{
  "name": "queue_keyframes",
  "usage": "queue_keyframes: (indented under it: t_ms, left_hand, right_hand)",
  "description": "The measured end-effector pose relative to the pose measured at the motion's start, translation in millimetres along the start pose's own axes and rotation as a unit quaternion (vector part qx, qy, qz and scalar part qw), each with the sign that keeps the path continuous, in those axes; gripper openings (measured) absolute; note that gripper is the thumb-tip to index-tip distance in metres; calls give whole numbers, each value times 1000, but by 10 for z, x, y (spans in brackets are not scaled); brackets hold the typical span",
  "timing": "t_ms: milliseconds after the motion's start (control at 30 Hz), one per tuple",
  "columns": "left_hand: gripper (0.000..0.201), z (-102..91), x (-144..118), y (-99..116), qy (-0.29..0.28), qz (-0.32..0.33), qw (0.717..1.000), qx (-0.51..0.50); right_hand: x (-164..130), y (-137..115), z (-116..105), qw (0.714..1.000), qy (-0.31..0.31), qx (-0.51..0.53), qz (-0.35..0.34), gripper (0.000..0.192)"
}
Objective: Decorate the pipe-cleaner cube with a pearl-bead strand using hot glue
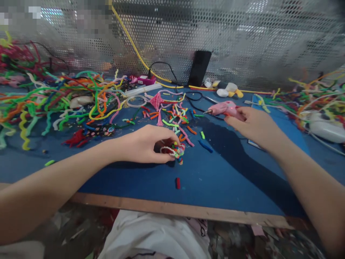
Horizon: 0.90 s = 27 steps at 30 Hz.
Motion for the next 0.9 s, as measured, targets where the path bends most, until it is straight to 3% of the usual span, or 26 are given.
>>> queue_keyframes:
  t_ms: [100, 233, 400, 667, 900]
  left_hand:
    - [29, 3, 11, -78, 14, -20, 999, -37]
    - [40, 42, 12, -131, 15, -24, 995, -94]
    - [47, 121, 7, -151, -4, -18, 987, -161]
    - [43, 124, 11, -171, 4, -35, 989, -144]
    - [33, 110, 23, -119, 11, -23, 987, -160]
  right_hand:
    - [-63, -185, -48, 999, 14, 23, 34, 23]
    - [-194, -594, -139, 994, 48, 62, -72, 21]
    - [-354, -924, -209, 977, 95, -10, -193, 29]
    - [-399, -999, -212, 965, 108, -47, -236, 33]
    - [-471, -1071, -239, 946, 144, -88, -279, 16]
Point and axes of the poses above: each hand's wrist, its own x-axis towards the middle knuckle, its own z-axis out of the palm, y = z × x, the point moved 8 cm from there along x, towards the middle knuckle, and after that the axes turned 1 degree about -z, right-handed, at the moved point
